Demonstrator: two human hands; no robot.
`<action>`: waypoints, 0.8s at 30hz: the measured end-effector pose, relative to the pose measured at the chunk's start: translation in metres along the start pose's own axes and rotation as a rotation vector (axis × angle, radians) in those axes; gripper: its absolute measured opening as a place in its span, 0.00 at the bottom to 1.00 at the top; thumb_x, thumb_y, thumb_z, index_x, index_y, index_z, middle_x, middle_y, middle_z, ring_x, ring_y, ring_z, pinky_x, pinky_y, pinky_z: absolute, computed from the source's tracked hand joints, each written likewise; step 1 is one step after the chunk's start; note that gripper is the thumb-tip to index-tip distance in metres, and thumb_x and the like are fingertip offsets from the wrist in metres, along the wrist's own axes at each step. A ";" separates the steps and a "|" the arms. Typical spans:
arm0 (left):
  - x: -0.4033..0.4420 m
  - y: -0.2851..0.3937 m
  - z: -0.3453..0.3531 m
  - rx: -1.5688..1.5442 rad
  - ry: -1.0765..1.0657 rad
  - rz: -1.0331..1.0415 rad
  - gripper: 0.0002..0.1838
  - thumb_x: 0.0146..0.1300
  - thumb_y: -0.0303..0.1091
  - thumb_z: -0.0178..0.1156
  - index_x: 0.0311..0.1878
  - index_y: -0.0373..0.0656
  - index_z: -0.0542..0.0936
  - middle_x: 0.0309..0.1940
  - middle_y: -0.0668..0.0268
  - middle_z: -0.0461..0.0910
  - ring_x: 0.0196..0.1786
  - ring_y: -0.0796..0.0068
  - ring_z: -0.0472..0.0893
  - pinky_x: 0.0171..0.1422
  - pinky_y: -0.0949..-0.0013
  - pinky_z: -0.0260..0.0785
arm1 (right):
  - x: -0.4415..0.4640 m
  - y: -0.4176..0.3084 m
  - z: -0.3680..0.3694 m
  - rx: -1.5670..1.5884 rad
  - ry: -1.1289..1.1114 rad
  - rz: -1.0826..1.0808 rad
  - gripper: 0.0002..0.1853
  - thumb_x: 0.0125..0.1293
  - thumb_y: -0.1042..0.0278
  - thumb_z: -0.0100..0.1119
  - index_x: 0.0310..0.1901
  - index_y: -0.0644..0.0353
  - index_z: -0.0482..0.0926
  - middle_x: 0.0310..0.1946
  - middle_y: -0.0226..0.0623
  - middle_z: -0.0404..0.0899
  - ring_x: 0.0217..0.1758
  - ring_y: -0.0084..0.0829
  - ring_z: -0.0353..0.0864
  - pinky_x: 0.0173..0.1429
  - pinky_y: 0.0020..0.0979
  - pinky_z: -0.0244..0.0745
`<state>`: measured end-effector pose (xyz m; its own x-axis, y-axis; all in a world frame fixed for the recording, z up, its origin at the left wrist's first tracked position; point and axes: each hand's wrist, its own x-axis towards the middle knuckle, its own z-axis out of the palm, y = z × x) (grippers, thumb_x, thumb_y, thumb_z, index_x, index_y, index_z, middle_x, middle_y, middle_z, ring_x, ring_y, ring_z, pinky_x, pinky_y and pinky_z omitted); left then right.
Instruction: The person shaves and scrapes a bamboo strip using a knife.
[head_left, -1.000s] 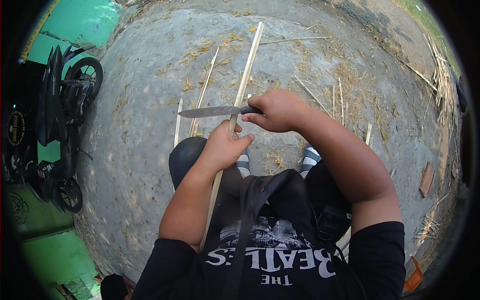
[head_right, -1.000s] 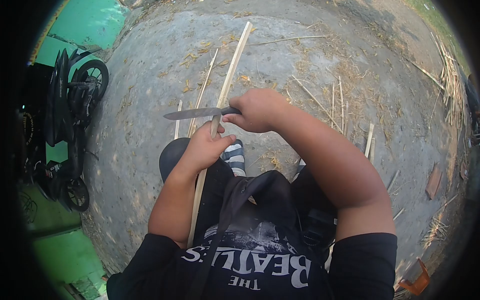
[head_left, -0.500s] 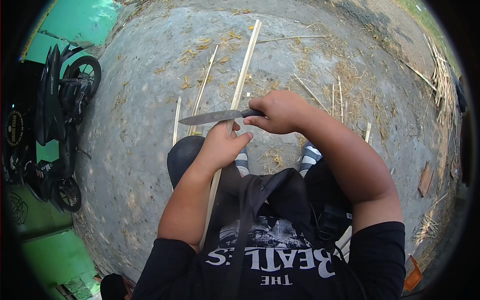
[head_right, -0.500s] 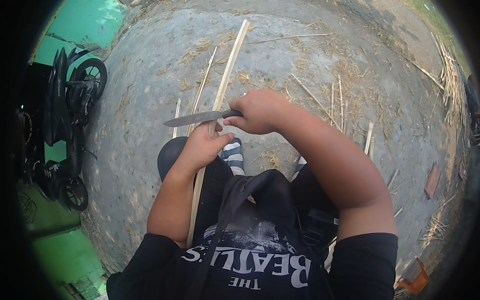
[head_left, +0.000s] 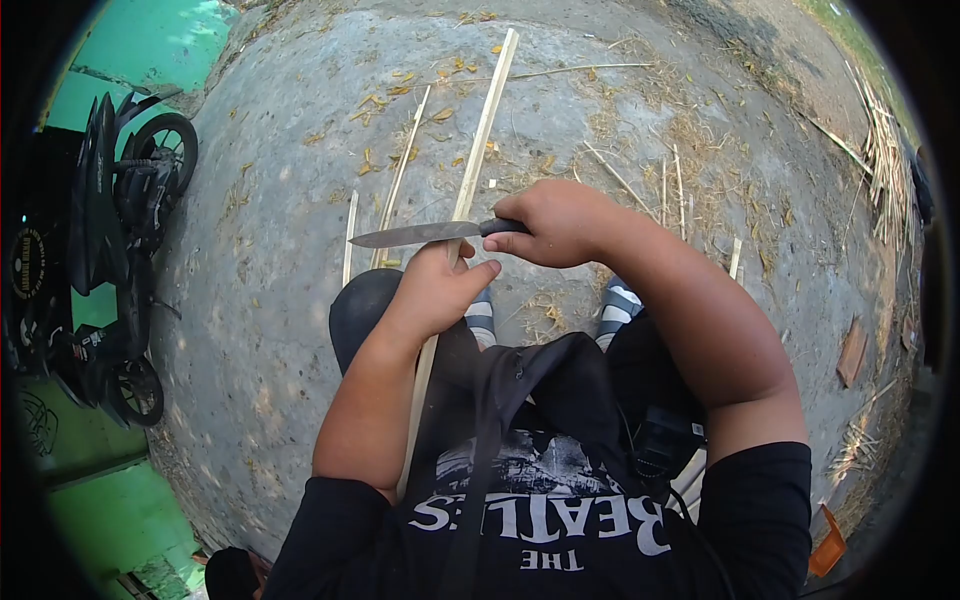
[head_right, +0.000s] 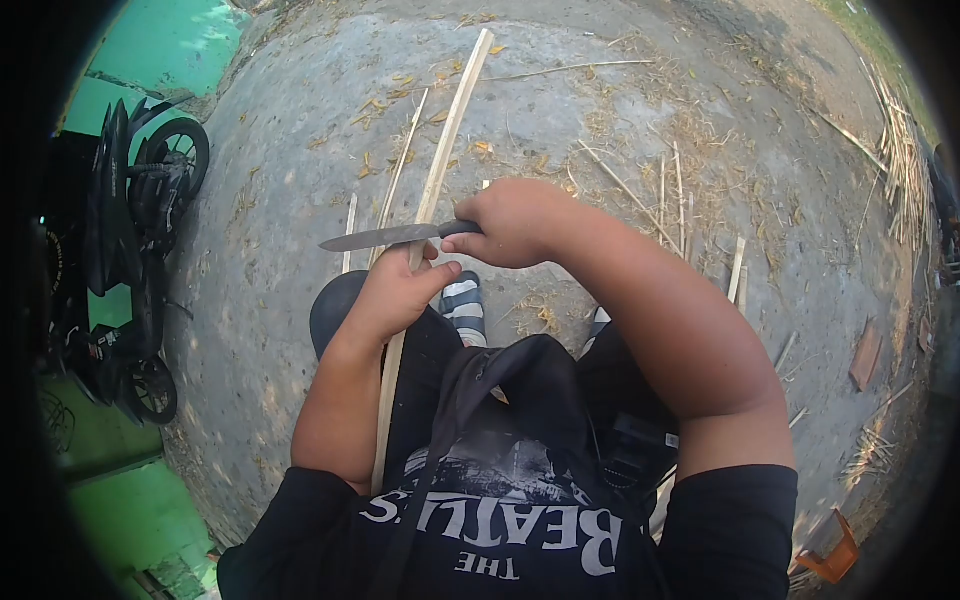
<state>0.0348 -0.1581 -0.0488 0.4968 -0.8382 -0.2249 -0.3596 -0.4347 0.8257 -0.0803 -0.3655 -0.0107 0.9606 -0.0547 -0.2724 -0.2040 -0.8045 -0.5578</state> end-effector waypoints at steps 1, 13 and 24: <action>-0.003 0.003 0.000 -0.035 -0.012 -0.080 0.22 0.67 0.39 0.74 0.52 0.36 0.75 0.30 0.73 0.77 0.33 0.84 0.75 0.34 0.75 0.66 | 0.003 0.005 0.000 0.006 0.001 -0.006 0.29 0.75 0.36 0.56 0.48 0.60 0.87 0.37 0.52 0.88 0.46 0.56 0.88 0.53 0.53 0.81; -0.006 0.017 -0.003 -0.173 -0.048 -0.116 0.18 0.68 0.37 0.73 0.50 0.38 0.75 0.28 0.76 0.74 0.30 0.87 0.71 0.32 0.76 0.61 | 0.004 0.016 0.007 0.054 0.148 -0.096 0.20 0.69 0.47 0.69 0.42 0.59 0.85 0.30 0.52 0.84 0.37 0.58 0.85 0.43 0.52 0.77; -0.005 0.018 -0.006 -0.177 -0.049 -0.170 0.24 0.65 0.43 0.75 0.50 0.33 0.76 0.32 0.66 0.80 0.34 0.80 0.78 0.37 0.71 0.72 | -0.013 0.022 -0.014 0.021 0.110 -0.089 0.20 0.67 0.48 0.71 0.45 0.58 0.88 0.34 0.50 0.87 0.42 0.54 0.87 0.48 0.51 0.80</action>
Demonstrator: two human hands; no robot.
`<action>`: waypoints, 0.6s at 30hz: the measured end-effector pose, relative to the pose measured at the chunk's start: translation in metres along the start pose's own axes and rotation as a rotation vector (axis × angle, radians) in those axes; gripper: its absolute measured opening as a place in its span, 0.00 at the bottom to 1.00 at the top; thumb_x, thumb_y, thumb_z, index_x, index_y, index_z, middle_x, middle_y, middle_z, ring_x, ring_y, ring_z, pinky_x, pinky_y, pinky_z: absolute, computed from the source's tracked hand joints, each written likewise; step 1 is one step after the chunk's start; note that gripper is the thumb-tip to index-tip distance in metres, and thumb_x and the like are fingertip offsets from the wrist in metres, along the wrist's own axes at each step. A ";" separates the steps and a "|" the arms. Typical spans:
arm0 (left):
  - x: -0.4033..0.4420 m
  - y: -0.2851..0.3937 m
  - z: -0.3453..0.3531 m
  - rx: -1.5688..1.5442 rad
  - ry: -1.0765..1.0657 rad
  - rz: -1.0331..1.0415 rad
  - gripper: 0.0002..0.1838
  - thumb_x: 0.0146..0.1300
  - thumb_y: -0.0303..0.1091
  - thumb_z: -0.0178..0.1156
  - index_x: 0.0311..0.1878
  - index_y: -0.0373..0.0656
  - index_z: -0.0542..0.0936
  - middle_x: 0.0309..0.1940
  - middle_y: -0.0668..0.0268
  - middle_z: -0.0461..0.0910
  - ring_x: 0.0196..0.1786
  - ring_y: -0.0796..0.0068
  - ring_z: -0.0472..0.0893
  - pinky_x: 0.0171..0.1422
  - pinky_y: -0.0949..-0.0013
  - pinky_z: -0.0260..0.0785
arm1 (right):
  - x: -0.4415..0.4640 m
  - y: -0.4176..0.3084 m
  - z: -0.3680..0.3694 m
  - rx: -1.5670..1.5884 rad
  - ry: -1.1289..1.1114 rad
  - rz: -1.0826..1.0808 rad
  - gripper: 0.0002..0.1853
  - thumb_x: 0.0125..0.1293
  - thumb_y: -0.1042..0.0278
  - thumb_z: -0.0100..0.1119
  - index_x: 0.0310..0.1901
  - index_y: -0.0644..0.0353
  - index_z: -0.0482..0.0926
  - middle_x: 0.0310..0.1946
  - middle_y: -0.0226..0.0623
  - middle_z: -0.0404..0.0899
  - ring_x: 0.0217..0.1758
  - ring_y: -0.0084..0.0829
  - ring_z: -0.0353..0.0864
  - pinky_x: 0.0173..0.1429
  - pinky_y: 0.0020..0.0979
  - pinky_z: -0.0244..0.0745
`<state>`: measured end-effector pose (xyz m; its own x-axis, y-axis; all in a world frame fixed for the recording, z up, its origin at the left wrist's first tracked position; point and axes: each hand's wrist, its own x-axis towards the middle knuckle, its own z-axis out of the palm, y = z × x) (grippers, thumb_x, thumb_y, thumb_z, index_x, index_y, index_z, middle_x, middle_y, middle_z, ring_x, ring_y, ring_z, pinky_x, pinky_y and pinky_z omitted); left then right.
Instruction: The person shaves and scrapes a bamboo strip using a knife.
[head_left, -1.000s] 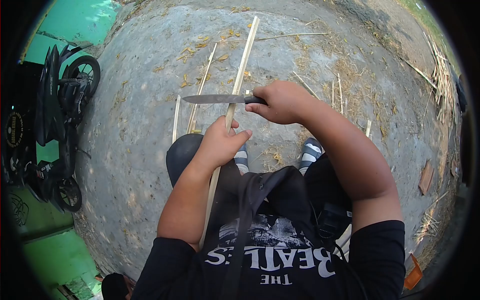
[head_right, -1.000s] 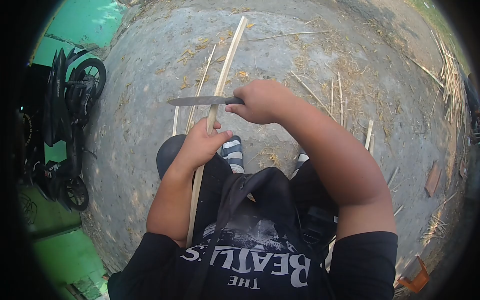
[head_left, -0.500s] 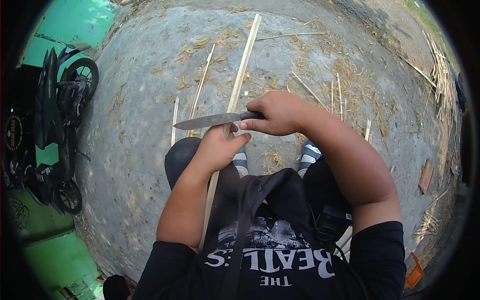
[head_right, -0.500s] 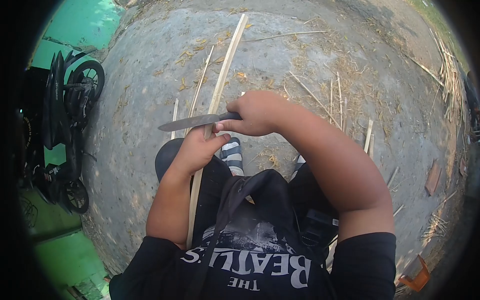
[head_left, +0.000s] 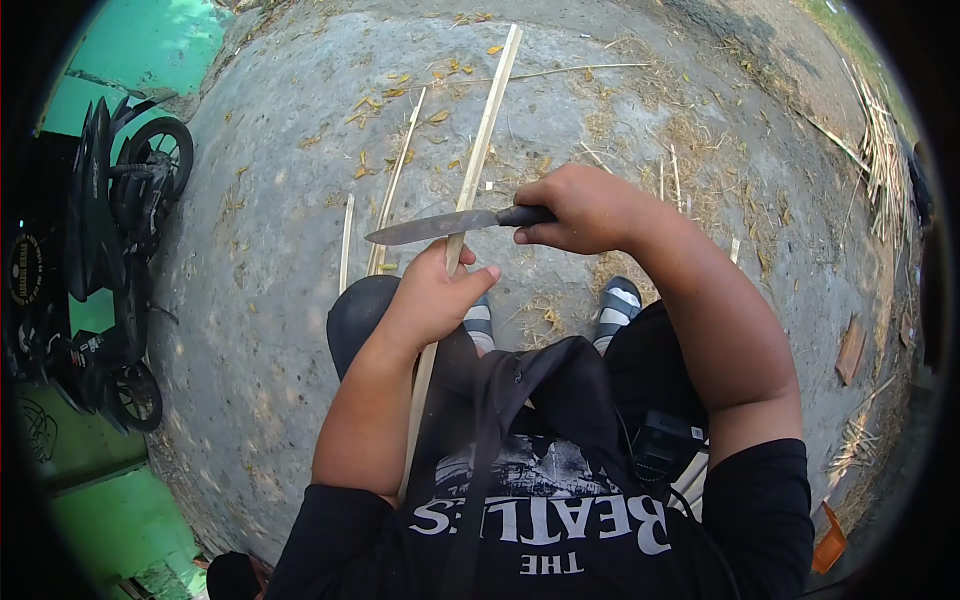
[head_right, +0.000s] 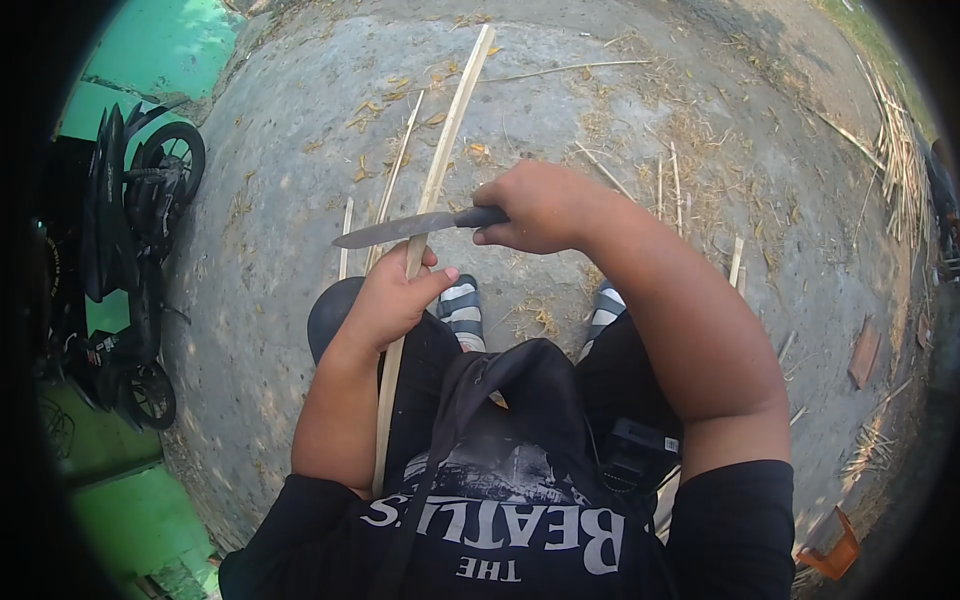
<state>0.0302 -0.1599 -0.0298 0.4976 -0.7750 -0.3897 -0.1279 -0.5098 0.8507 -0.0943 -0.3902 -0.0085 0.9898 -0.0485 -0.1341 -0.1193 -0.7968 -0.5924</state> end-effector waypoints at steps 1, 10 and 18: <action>0.000 0.002 0.000 0.004 0.001 -0.022 0.24 0.65 0.43 0.75 0.50 0.33 0.76 0.32 0.66 0.80 0.34 0.79 0.78 0.37 0.71 0.72 | -0.001 -0.004 -0.002 0.024 -0.030 0.037 0.20 0.67 0.47 0.71 0.45 0.58 0.88 0.34 0.50 0.87 0.42 0.55 0.87 0.48 0.51 0.80; -0.001 0.000 0.002 0.014 0.031 -0.028 0.21 0.67 0.40 0.74 0.50 0.39 0.75 0.28 0.76 0.73 0.30 0.87 0.71 0.32 0.75 0.61 | -0.011 0.002 -0.022 0.156 -0.100 0.066 0.25 0.72 0.44 0.65 0.47 0.63 0.87 0.33 0.51 0.87 0.40 0.51 0.87 0.47 0.48 0.79; -0.001 0.002 0.002 0.033 0.033 -0.033 0.21 0.67 0.41 0.75 0.49 0.39 0.75 0.27 0.76 0.74 0.29 0.87 0.70 0.31 0.75 0.61 | -0.010 0.014 -0.027 0.147 -0.123 0.221 0.38 0.76 0.29 0.53 0.53 0.65 0.87 0.37 0.54 0.88 0.46 0.51 0.88 0.52 0.49 0.79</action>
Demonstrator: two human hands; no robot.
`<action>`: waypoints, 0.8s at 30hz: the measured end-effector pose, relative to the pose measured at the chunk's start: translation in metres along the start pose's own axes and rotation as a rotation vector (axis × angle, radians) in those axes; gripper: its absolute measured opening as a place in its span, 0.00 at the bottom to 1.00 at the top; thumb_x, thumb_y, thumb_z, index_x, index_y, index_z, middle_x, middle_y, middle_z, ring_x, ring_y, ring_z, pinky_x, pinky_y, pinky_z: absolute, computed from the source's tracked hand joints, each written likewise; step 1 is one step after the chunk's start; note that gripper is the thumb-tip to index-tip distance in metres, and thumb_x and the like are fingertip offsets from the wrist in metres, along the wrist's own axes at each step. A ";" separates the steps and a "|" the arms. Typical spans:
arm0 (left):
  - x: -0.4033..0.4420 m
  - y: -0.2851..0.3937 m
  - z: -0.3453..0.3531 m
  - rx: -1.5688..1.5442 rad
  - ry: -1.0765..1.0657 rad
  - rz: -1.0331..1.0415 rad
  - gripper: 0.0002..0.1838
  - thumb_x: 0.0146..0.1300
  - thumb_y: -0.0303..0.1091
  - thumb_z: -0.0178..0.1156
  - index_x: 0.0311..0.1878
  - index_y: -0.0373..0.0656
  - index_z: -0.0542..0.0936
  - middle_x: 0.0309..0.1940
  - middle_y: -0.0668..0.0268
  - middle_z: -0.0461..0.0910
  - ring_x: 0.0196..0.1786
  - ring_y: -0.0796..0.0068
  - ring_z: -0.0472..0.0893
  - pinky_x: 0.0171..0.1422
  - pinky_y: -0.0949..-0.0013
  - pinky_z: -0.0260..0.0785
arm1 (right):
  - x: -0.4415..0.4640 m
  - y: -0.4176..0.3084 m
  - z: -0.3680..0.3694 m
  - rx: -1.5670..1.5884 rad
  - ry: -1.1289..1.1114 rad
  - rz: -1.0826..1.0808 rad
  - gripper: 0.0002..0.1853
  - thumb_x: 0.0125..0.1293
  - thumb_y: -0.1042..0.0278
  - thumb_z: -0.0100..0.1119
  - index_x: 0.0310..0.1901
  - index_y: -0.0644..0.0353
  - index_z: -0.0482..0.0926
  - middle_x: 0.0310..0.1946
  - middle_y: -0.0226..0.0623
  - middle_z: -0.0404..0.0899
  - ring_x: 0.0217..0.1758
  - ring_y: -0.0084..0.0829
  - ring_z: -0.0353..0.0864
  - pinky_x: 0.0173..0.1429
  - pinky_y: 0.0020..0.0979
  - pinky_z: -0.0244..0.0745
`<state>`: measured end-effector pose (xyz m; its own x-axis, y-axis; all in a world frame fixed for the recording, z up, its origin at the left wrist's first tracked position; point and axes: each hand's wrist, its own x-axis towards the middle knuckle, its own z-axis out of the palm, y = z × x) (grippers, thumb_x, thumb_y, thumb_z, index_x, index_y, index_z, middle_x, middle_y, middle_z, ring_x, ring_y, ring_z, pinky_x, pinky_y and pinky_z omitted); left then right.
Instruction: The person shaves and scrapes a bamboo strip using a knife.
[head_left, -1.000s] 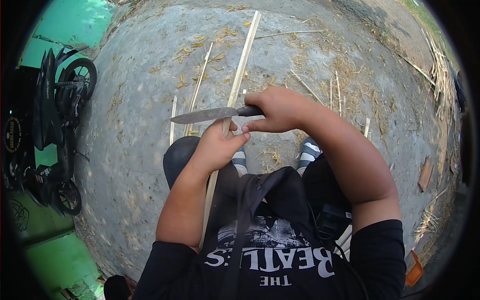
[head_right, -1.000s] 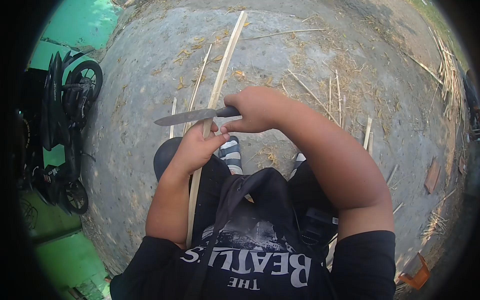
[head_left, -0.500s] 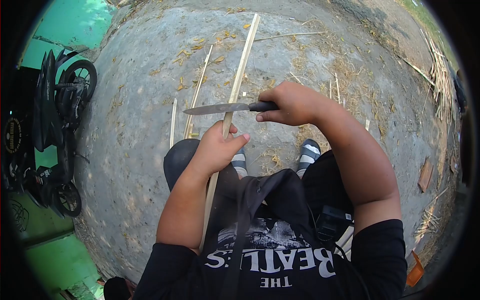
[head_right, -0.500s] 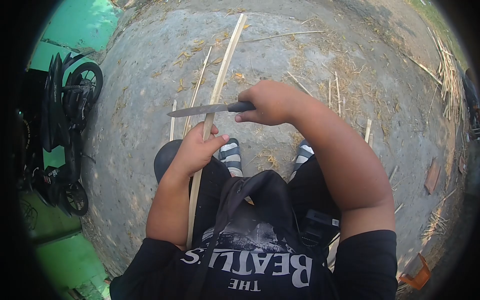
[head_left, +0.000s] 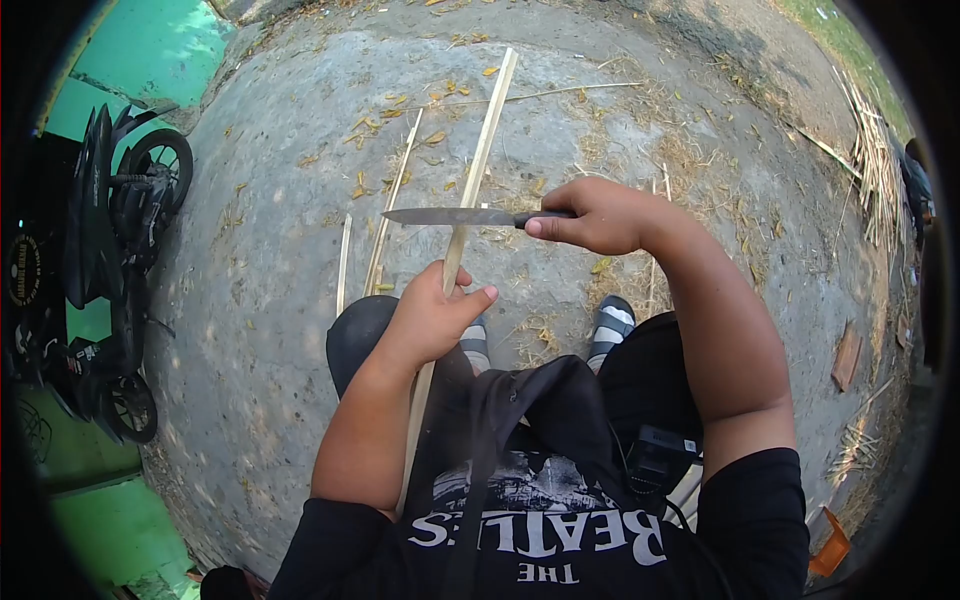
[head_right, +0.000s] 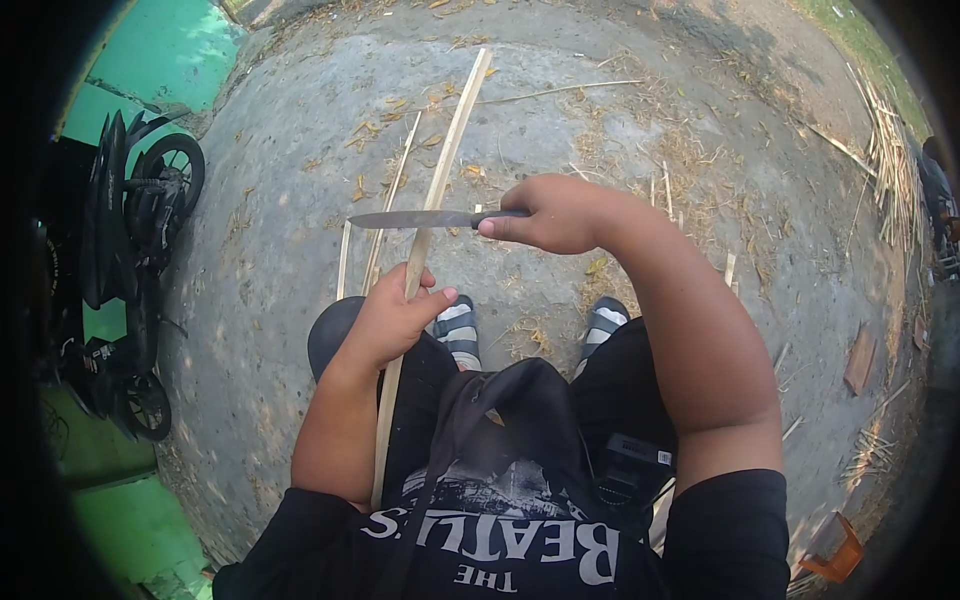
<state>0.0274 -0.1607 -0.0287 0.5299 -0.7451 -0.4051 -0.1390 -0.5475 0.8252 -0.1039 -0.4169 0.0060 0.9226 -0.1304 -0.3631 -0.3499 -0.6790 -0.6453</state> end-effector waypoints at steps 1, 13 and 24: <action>0.001 0.000 0.000 -0.009 0.004 0.008 0.21 0.67 0.41 0.75 0.49 0.40 0.75 0.27 0.76 0.73 0.29 0.87 0.70 0.31 0.76 0.61 | 0.002 -0.005 0.001 0.025 -0.114 0.037 0.41 0.75 0.27 0.52 0.56 0.67 0.87 0.42 0.54 0.88 0.49 0.52 0.88 0.57 0.48 0.80; -0.004 0.004 0.000 -0.054 -0.046 -0.033 0.21 0.67 0.39 0.76 0.49 0.40 0.73 0.27 0.77 0.73 0.29 0.88 0.69 0.31 0.76 0.59 | 0.035 0.027 0.012 0.204 -0.117 0.072 0.43 0.73 0.23 0.52 0.54 0.66 0.87 0.40 0.45 0.87 0.46 0.39 0.87 0.52 0.44 0.80; -0.005 0.007 0.001 -0.083 -0.032 -0.062 0.21 0.67 0.37 0.75 0.49 0.40 0.73 0.27 0.75 0.74 0.30 0.88 0.71 0.31 0.77 0.60 | 0.038 0.022 0.009 0.187 0.100 0.068 0.40 0.75 0.28 0.53 0.53 0.67 0.87 0.39 0.51 0.88 0.49 0.48 0.88 0.56 0.46 0.78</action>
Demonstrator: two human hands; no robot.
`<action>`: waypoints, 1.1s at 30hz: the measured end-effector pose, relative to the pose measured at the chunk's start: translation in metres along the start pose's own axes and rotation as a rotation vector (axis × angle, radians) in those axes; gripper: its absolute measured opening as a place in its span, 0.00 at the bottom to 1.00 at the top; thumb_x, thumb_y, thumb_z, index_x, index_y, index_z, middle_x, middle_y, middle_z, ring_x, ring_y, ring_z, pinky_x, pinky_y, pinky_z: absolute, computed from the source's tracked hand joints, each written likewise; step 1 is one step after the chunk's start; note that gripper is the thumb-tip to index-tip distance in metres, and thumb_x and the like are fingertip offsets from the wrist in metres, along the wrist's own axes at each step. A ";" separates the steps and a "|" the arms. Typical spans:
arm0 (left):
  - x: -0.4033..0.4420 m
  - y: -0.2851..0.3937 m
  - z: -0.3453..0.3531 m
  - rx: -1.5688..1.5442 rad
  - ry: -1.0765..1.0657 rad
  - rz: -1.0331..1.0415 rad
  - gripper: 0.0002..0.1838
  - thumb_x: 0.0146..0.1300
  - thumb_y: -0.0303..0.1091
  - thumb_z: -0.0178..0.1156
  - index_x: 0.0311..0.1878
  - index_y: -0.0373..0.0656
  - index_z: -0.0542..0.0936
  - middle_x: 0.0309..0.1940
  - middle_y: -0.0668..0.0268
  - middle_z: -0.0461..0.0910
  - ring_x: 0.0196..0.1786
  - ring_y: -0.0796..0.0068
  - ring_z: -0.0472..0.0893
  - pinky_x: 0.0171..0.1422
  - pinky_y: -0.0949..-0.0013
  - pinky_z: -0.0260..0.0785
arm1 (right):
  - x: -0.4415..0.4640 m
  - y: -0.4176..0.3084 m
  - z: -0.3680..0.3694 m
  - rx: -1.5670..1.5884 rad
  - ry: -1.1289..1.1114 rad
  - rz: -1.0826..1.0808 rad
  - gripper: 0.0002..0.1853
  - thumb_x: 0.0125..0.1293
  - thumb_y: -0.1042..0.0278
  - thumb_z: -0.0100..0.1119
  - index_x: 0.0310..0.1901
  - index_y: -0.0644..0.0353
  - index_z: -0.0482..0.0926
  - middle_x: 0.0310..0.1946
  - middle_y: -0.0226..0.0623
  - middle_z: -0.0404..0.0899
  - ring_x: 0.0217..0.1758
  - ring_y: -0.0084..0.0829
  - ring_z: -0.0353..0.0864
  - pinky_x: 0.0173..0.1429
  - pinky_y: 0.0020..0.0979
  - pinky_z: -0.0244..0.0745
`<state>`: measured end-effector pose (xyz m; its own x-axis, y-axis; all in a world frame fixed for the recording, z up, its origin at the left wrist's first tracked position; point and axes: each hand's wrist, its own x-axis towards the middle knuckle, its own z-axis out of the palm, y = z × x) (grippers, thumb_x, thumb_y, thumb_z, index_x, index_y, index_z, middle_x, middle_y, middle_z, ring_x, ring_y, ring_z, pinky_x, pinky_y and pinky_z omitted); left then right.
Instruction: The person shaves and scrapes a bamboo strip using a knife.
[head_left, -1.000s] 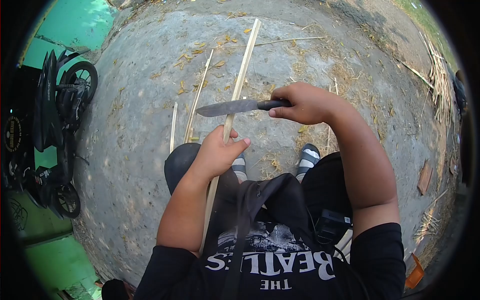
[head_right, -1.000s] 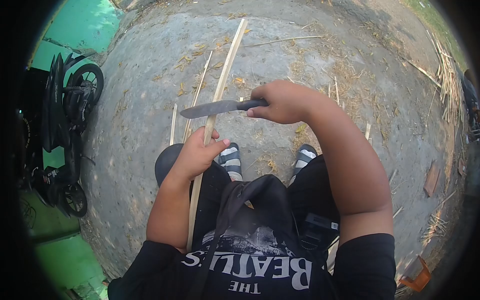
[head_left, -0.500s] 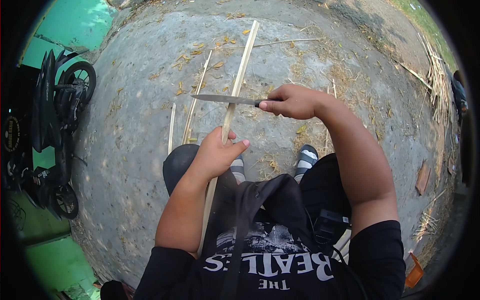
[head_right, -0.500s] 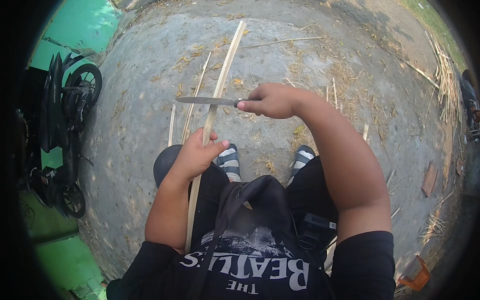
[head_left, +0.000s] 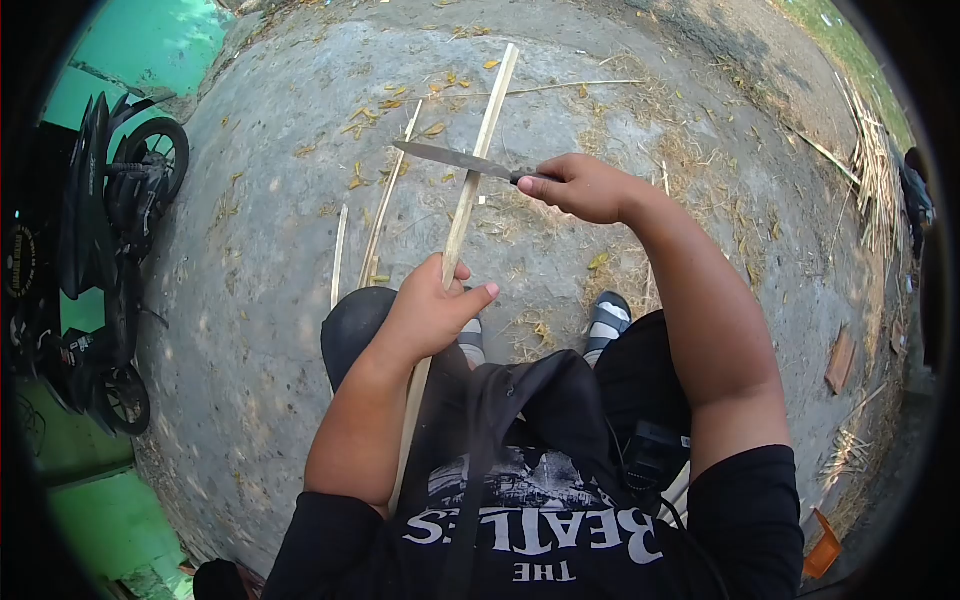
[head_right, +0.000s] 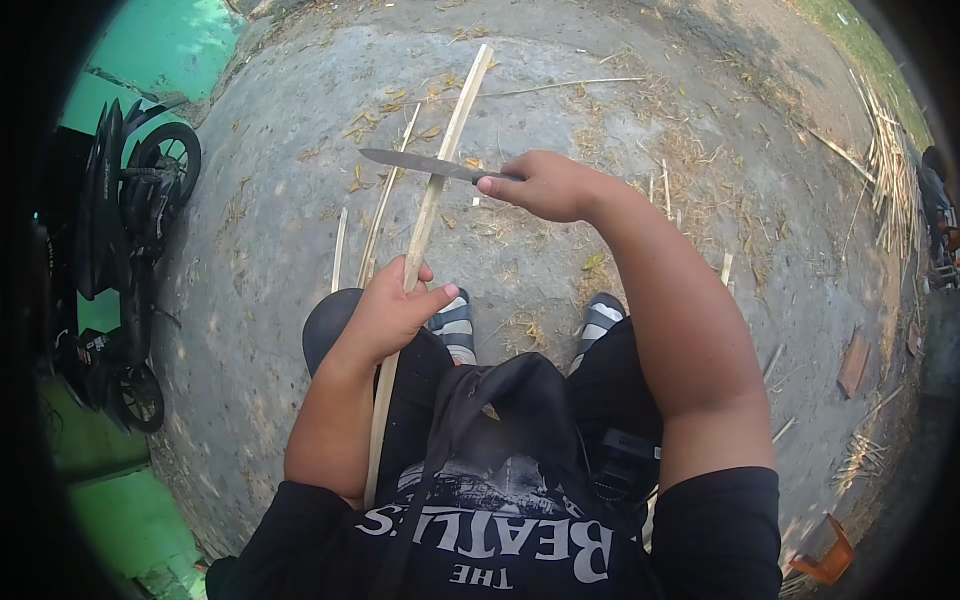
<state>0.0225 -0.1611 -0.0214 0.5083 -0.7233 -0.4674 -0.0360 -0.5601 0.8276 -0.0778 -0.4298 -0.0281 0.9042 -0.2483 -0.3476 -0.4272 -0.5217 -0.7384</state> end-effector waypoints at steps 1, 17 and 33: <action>0.000 -0.001 0.000 -0.001 -0.002 0.002 0.20 0.67 0.37 0.75 0.49 0.40 0.73 0.27 0.76 0.73 0.29 0.88 0.70 0.30 0.77 0.60 | -0.002 -0.002 0.000 -0.020 -0.035 0.006 0.40 0.75 0.28 0.53 0.53 0.67 0.87 0.39 0.52 0.88 0.49 0.49 0.87 0.56 0.47 0.78; 0.003 0.000 -0.005 -0.143 -0.072 -0.024 0.16 0.71 0.39 0.72 0.48 0.47 0.72 0.23 0.79 0.69 0.20 0.90 0.63 0.22 0.77 0.52 | -0.021 -0.005 -0.005 -0.022 0.018 -0.096 0.34 0.75 0.32 0.59 0.52 0.64 0.85 0.35 0.49 0.85 0.42 0.44 0.85 0.48 0.45 0.78; -0.003 0.007 -0.023 -0.350 -0.147 -0.038 0.20 0.68 0.40 0.75 0.48 0.43 0.72 0.25 0.81 0.69 0.23 0.91 0.64 0.24 0.78 0.52 | -0.020 -0.030 0.035 -0.337 0.139 -0.289 0.27 0.77 0.38 0.55 0.43 0.59 0.83 0.31 0.52 0.85 0.40 0.59 0.85 0.47 0.56 0.78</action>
<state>0.0408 -0.1536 -0.0075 0.3735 -0.7693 -0.5183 0.2894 -0.4342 0.8531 -0.0830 -0.3803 -0.0190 0.9873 -0.1482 -0.0575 -0.1550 -0.8163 -0.5565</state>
